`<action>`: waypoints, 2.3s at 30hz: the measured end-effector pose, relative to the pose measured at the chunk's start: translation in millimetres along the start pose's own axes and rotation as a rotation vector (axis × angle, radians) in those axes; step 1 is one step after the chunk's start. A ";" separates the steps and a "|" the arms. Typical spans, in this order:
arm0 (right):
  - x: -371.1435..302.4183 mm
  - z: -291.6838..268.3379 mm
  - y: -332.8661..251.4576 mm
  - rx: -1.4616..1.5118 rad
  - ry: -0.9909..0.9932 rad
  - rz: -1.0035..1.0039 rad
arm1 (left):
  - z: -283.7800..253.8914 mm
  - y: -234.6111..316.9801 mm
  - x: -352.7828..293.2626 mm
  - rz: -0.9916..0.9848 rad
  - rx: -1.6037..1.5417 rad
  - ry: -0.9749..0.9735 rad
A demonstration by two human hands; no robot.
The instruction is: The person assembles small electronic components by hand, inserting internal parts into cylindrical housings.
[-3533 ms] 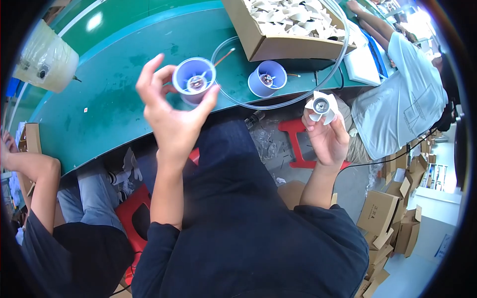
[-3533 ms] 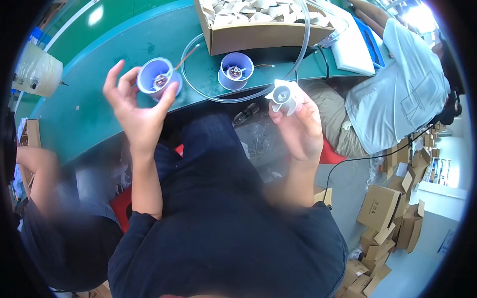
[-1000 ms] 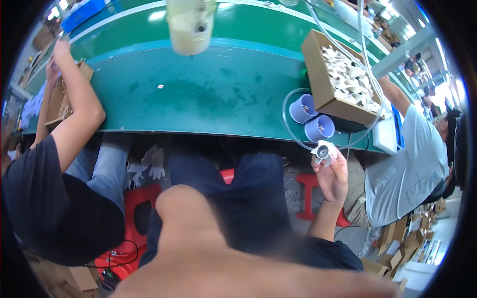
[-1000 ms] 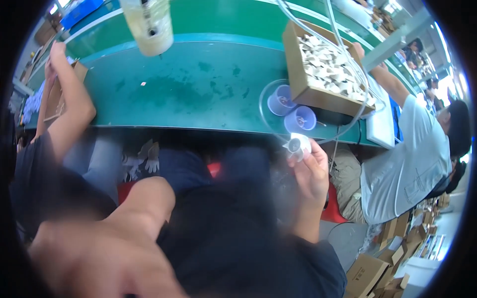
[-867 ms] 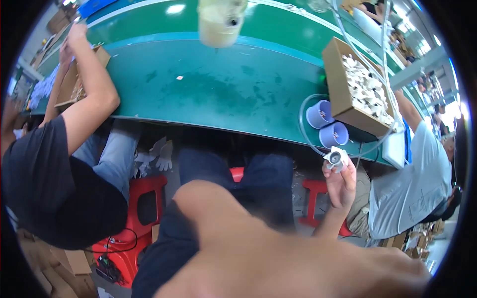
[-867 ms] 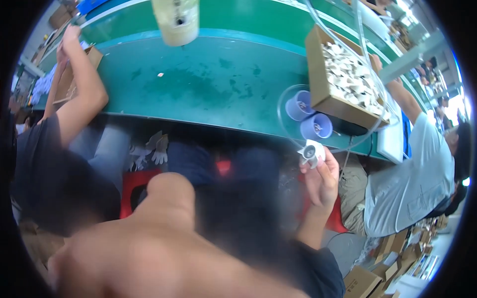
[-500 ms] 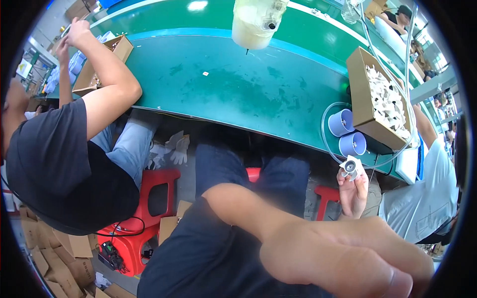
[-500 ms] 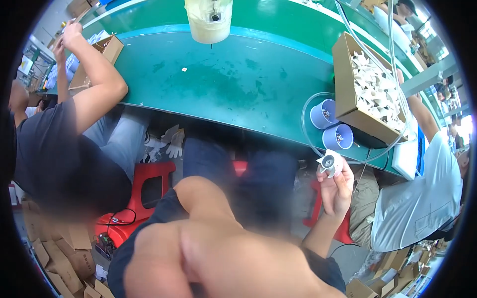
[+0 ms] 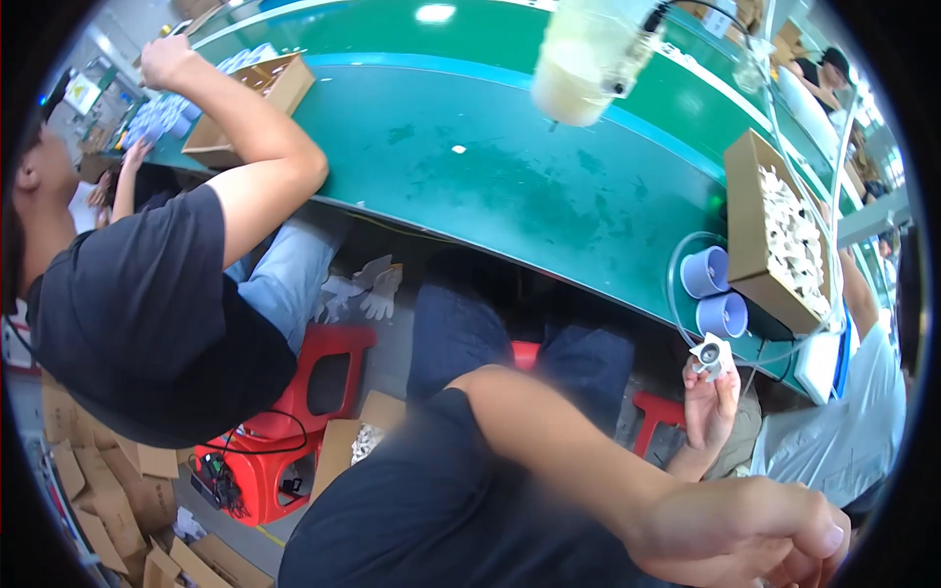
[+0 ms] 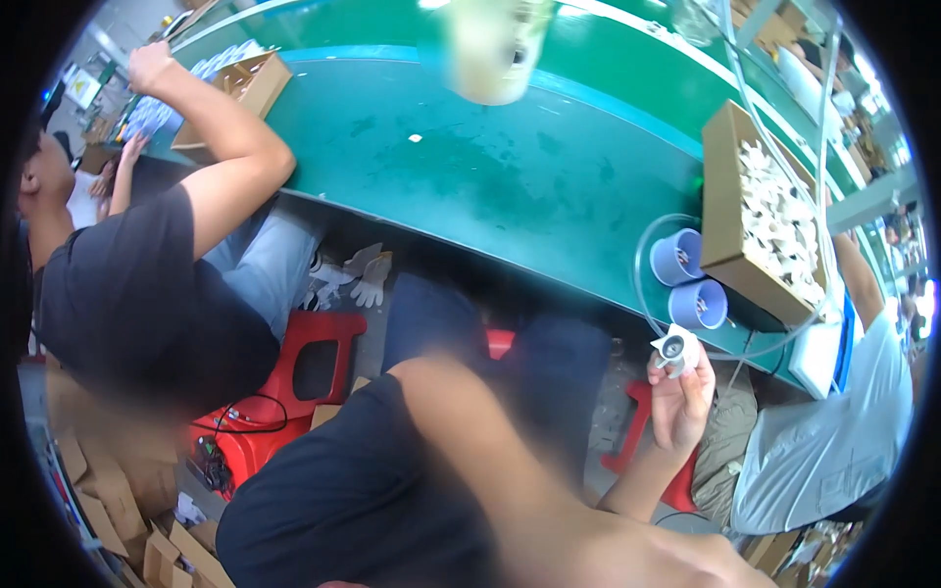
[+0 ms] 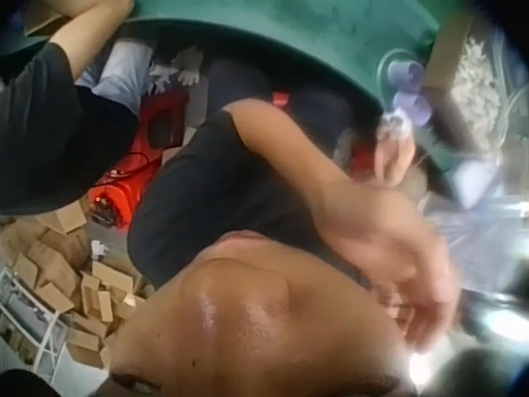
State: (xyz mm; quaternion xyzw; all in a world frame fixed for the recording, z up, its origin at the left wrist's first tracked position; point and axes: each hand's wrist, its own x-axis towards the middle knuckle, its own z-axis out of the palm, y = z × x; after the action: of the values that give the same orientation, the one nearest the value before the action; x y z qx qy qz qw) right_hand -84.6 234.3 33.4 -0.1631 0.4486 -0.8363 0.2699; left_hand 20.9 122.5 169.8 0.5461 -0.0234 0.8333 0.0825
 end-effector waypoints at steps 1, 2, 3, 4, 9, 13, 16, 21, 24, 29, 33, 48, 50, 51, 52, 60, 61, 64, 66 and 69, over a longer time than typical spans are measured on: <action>-0.8 0.4 -0.4 0.007 -0.014 0.011 | -2.9 -6.9 2.7 -0.004 0.033 0.008; -2.1 1.5 -1.3 -0.003 0.005 0.006 | -2.7 -7.8 2.4 -0.009 0.064 0.015; -3.4 2.4 -1.9 -0.014 0.024 -0.001 | -4.9 -15.2 2.9 -0.013 0.095 0.023; -2.4 9.9 -3.4 -0.018 0.038 -0.003 | -6.5 -19.6 10.4 -0.020 0.133 0.036; -6.4 -4.5 4.7 -0.007 0.039 0.007 | -18.6 -43.7 6.5 -0.063 0.249 0.083; -4.5 9.6 1.9 0.012 0.123 -0.004 | -21.6 -48.5 13.0 -0.100 0.345 0.108; -5.6 1.0 1.5 0.020 0.087 -0.001 | -12.3 -43.6 15.1 -0.143 0.392 0.101; -3.9 -6.6 6.3 0.039 0.048 -0.023 | -2.7 -10.0 7.8 -0.475 0.417 0.147; -3.1 -0.8 8.0 0.020 0.073 -0.019 | 0.0 20.1 -7.0 -0.770 0.505 0.209; -3.0 -16.8 12.0 0.033 -0.109 -0.030 | -2.3 53.6 -39.0 -0.757 0.625 0.123; 2.3 -5.2 16.7 0.099 0.000 -0.048 | -17.5 81.5 -104.9 -0.779 0.700 0.109; 15.8 42.0 45.8 0.141 -0.040 0.015 | -21.0 84.9 -184.2 -0.191 1.535 1.395; 17.9 52.5 49.9 0.200 -0.067 -0.036 | -19.0 87.1 -164.5 -0.189 1.910 1.121; 17.5 57.1 51.3 0.188 -0.040 -0.041 | -21.4 89.9 -155.7 -0.202 1.881 1.117; 17.1 61.6 52.5 0.191 -0.044 -0.032 | -23.9 92.3 -148.2 -0.191 2.000 0.988; 5.7 66.2 60.8 0.317 -0.179 0.097 | -34.0 88.3 -143.2 -0.266 2.036 0.845; 5.2 67.3 62.3 0.315 -0.201 0.105 | -33.8 88.8 -144.0 -0.288 2.034 0.829; 3.3 68.4 66.9 0.323 -0.215 0.126 | -36.3 91.7 -147.5 -0.277 2.053 0.815; 3.0 68.4 70.1 0.339 -0.220 0.138 | -37.1 92.6 -150.5 -0.273 2.063 0.805; 3.2 67.7 74.6 0.339 -0.226 0.137 | -37.8 93.7 -153.9 -0.242 2.084 0.740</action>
State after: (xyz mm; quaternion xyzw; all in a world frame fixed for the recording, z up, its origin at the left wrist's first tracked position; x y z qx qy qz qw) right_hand -29.6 153.9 7.8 -0.1774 0.2784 -0.8559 0.3981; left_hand 31.4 17.8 18.7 0.0647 0.7675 0.5434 -0.3339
